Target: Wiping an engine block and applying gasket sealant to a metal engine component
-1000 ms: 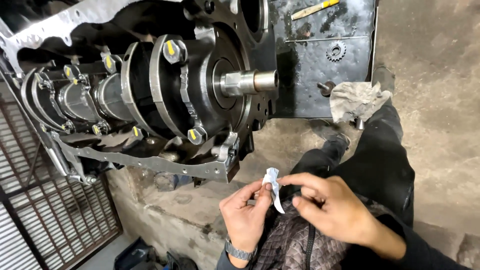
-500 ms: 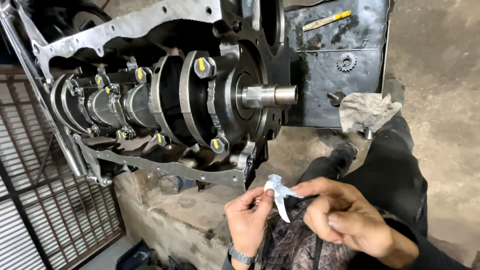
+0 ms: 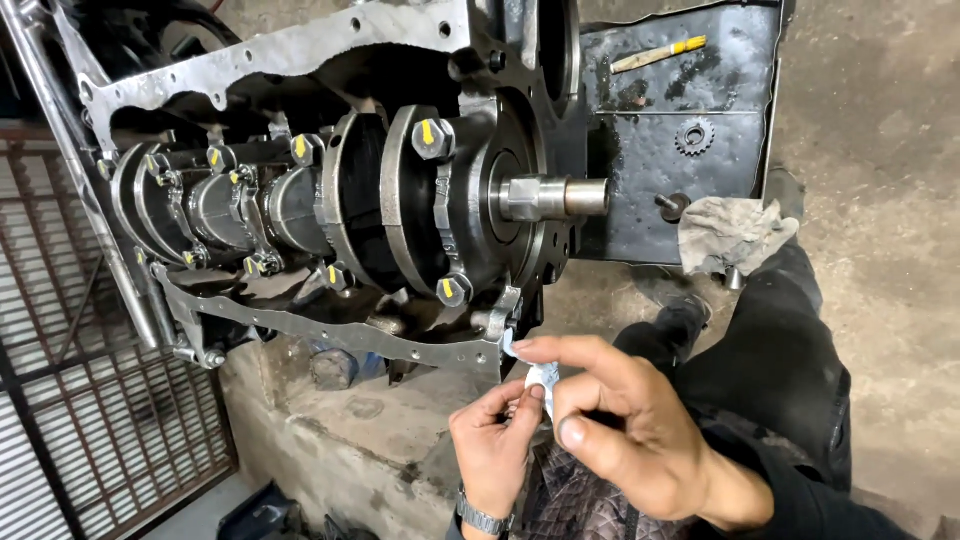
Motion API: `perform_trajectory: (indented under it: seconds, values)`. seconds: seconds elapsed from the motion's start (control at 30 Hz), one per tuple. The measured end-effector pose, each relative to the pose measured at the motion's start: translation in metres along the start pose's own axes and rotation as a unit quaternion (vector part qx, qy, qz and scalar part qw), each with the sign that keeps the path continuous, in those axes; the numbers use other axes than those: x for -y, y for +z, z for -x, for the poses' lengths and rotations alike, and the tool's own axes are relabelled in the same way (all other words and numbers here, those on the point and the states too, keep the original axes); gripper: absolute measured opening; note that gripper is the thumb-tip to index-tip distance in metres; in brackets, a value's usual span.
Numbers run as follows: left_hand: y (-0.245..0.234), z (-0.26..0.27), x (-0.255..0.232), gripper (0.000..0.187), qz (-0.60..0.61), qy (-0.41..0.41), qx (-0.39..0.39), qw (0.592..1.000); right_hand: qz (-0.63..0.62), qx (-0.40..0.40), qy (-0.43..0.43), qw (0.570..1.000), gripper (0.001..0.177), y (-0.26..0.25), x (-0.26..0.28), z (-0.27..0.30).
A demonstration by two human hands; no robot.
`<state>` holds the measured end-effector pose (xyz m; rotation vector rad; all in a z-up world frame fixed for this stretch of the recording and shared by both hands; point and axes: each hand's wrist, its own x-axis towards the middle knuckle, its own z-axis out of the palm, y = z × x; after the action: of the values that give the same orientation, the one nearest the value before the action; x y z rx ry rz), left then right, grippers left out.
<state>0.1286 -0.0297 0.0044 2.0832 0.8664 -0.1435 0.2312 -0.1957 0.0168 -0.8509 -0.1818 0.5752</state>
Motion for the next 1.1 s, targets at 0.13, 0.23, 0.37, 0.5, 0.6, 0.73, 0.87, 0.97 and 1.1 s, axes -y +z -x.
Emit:
perform_trajectory:
  seconds: [0.13,0.23,0.37,0.5,0.6,0.73,0.87,0.97,1.1]
  values:
    - [0.0,0.001,0.002,0.013,0.012,-0.011,0.0,1.0,0.071,0.001,-0.012,0.997,0.055,0.005,0.004,-0.002]
    - [0.0,0.001,0.001,0.013,0.013,-0.021,0.004,1.0,0.122,-0.038,-0.018,0.992,0.053,0.008,0.002,-0.001]
    - [-0.002,0.0,0.001,0.011,0.017,-0.004,0.002,1.0,0.211,-0.07,-0.091,0.971,0.045,0.01,0.003,-0.003]
    - [-0.002,0.002,0.004,0.012,0.012,-0.017,-0.005,1.0,0.286,-0.059,-0.139,0.946,0.049,0.011,-0.002,-0.005]
    - [-0.002,0.002,0.005,0.012,0.009,-0.023,-0.004,1.0,0.341,-0.071,-0.159,0.924,0.049,0.011,-0.005,-0.006]
    - [-0.003,0.003,0.008,0.013,0.028,-0.033,-0.006,0.999,0.331,-0.071,-0.149,0.929,0.047,0.015,-0.001,-0.007]
    - [-0.002,0.003,0.007,0.013,0.014,-0.015,-0.005,1.0,0.065,-0.025,-0.023,0.997,0.057,0.013,0.001,0.003]
    - [-0.003,0.003,0.009,0.011,0.013,-0.009,-0.005,1.0,-0.04,0.001,-0.005,0.999,0.061,0.01,-0.001,0.008]
    - [-0.003,0.003,0.014,0.012,0.009,-0.001,-0.001,1.0,0.064,0.006,-0.068,0.996,0.059,0.015,0.001,0.002]
